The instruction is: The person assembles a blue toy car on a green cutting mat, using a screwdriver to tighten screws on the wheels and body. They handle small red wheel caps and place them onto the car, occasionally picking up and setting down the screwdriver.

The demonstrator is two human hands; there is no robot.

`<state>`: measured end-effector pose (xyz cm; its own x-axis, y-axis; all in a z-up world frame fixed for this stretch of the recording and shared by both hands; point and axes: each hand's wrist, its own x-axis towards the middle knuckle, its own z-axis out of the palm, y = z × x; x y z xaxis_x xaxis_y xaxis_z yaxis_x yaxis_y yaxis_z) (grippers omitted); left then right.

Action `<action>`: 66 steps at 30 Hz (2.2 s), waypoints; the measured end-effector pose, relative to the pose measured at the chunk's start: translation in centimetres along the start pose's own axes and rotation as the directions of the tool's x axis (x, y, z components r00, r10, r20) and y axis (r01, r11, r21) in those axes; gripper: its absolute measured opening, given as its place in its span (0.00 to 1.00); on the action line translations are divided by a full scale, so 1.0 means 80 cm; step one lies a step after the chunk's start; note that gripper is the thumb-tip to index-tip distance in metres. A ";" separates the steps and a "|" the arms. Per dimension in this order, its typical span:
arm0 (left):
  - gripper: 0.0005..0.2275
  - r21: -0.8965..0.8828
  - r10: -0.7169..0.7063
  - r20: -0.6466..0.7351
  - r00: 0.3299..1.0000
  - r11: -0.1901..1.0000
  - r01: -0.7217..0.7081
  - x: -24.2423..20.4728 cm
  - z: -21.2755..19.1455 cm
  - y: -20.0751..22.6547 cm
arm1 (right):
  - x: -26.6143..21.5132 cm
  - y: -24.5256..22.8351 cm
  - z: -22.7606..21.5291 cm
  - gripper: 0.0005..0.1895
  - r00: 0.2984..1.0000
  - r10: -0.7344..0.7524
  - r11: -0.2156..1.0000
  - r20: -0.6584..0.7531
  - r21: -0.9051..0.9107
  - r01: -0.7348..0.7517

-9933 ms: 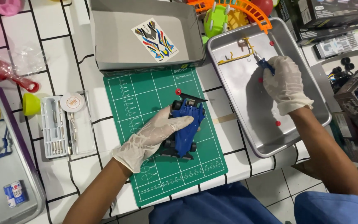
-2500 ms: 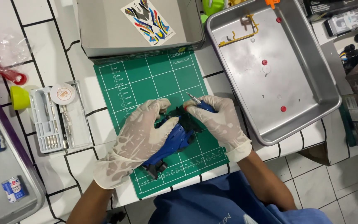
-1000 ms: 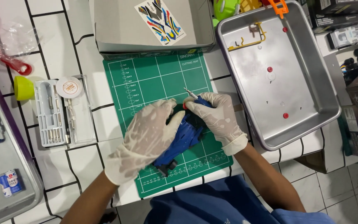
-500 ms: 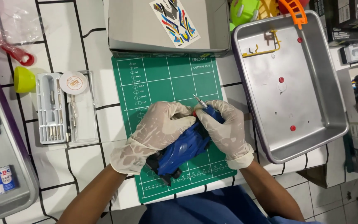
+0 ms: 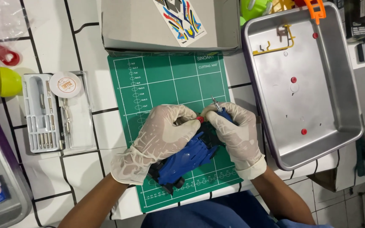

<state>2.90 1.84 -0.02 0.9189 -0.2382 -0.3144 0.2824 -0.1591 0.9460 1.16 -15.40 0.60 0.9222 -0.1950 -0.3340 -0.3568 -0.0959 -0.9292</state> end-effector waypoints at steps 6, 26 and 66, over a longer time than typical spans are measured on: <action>0.05 -0.048 0.054 0.040 0.998 0.997 -0.052 0.006 -0.005 0.001 | -0.005 -0.003 0.005 0.11 0.977 -0.211 0.975 -0.003 -0.065 0.211; 0.01 -0.088 0.183 -0.012 0.983 0.979 -0.184 0.004 0.005 -0.028 | -0.011 -0.008 0.002 0.23 0.976 -0.213 0.974 0.048 0.089 0.209; 0.05 -0.160 0.266 0.086 0.960 0.955 -0.251 0.006 -0.005 -0.015 | -0.008 0.004 -0.001 0.13 0.946 -0.323 0.946 -0.037 0.024 0.324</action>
<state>3.13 2.28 -1.26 0.9339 -0.3531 -0.0565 0.0834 0.0613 0.9946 0.42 -15.35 0.50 0.9819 -0.1894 -0.0096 -0.0350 -0.1308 -0.9908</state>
